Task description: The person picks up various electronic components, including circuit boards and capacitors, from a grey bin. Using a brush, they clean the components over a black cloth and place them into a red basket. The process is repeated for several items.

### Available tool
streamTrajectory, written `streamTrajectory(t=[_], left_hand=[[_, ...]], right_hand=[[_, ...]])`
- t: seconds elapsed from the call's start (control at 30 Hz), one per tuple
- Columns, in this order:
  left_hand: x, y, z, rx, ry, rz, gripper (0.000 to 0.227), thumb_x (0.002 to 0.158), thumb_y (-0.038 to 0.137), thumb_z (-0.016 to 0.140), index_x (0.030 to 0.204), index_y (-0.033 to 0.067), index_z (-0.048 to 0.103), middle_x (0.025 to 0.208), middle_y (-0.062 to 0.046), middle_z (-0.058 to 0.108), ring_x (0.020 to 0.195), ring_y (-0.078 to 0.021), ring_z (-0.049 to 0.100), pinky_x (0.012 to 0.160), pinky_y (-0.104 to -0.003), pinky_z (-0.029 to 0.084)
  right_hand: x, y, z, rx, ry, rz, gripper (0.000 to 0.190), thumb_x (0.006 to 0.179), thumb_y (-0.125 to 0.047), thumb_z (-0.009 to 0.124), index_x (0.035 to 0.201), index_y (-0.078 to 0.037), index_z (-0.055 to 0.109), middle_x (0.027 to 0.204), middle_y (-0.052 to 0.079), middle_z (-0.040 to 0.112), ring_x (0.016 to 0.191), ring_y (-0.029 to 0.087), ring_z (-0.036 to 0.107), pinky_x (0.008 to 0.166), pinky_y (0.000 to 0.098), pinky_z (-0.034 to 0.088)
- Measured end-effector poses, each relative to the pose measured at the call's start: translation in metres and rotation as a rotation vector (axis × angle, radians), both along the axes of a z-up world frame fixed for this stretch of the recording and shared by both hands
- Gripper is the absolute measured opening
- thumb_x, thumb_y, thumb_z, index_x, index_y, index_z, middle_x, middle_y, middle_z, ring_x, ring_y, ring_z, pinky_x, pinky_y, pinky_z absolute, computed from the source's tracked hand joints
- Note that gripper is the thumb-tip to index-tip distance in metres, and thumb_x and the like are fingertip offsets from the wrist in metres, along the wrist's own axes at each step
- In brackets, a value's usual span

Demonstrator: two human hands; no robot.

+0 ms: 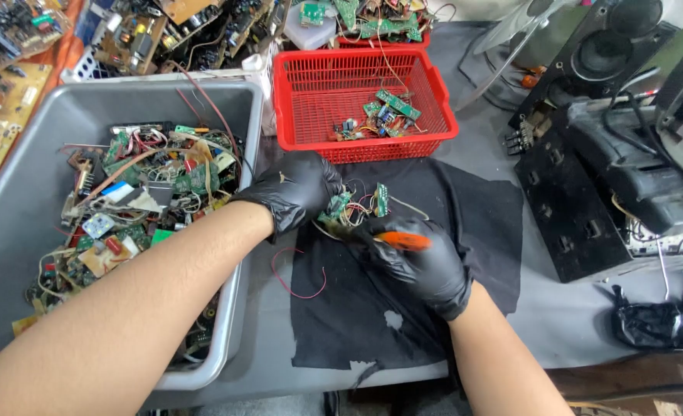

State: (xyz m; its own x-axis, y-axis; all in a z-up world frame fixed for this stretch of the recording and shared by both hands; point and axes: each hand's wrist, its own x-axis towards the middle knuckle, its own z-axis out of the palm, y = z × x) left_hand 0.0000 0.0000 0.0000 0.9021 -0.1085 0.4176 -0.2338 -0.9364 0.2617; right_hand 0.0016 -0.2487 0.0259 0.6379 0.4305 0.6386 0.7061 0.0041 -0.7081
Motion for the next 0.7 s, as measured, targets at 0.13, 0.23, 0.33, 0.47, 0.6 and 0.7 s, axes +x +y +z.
streamTrajectory(t=[0.13, 0.23, 0.33, 0.47, 0.6, 0.7], left_hand=[[-0.035, -0.032, 0.056, -0.448, 0.180, 0.015, 0.040, 0.100, 0.023, 0.055, 0.078, -0.0065, 0.071, 0.057, -0.011, 0.062, 0.084, -0.0328, 0.074, 0.078, -0.015, 0.046], [-0.017, -0.022, 0.049, -0.227, 0.036, -0.091, 0.036, 0.091, 0.032, 0.068, 0.067, 0.0049, 0.073, 0.063, -0.014, 0.069, 0.074, -0.0440, 0.070, 0.076, -0.031, 0.050], [-0.009, -0.020, 0.055, -0.126, 0.662, 0.211, 0.024, 0.092, 0.026, 0.055, 0.092, 0.0130, 0.075, 0.102, -0.016, 0.072, 0.095, -0.0353, 0.069, 0.080, -0.044, 0.053], [-0.001, 0.000, 0.004, -0.040, 0.080, -0.039, 0.031, 0.091, 0.049, 0.063, 0.074, 0.0254, 0.072, 0.070, 0.005, 0.074, 0.086, -0.0263, 0.075, 0.081, -0.031, 0.055], [0.005, 0.002, -0.016, 0.126, 0.058, 0.059, 0.032, 0.094, 0.053, 0.060, 0.075, 0.0282, 0.067, 0.074, 0.006, 0.074, 0.092, -0.0295, 0.074, 0.088, -0.038, 0.055], [0.007, 0.000, -0.014, 0.075, 0.016, 0.049, 0.039, 0.094, 0.058, 0.058, 0.079, 0.0246, 0.072, 0.080, 0.003, 0.076, 0.097, -0.0310, 0.073, 0.090, -0.040, 0.054]], right_hand=[[-0.015, 0.000, -0.013, -0.096, -0.092, -0.081, 0.018, 0.094, -0.029, 0.067, 0.098, -0.015, 0.078, 0.091, 0.005, 0.078, 0.089, 0.024, 0.075, 0.083, 0.0313, 0.057], [-0.013, -0.006, -0.008, -0.179, -0.216, -0.168, 0.024, 0.093, -0.041, 0.066, 0.100, -0.023, 0.081, 0.091, -0.001, 0.080, 0.091, 0.024, 0.076, 0.087, 0.0297, 0.056], [-0.010, -0.017, 0.003, -0.374, -0.078, 0.122, 0.018, 0.097, -0.025, 0.064, 0.107, -0.014, 0.074, 0.097, 0.001, 0.079, 0.088, 0.021, 0.076, 0.081, 0.0320, 0.056], [-0.005, -0.013, 0.004, -0.294, -0.060, 0.038, 0.015, 0.094, -0.024, 0.069, 0.105, -0.014, 0.075, 0.094, 0.001, 0.078, 0.086, 0.021, 0.076, 0.080, 0.0304, 0.057], [-0.003, -0.012, -0.001, -0.194, -0.026, -0.075, 0.013, 0.091, -0.022, 0.075, 0.102, -0.014, 0.077, 0.090, 0.000, 0.077, 0.084, 0.021, 0.076, 0.078, 0.0283, 0.057], [-0.001, -0.009, -0.006, -0.126, -0.005, -0.145, 0.012, 0.089, -0.021, 0.080, 0.100, -0.015, 0.078, 0.087, -0.001, 0.077, 0.082, 0.021, 0.076, 0.077, 0.0269, 0.058]])
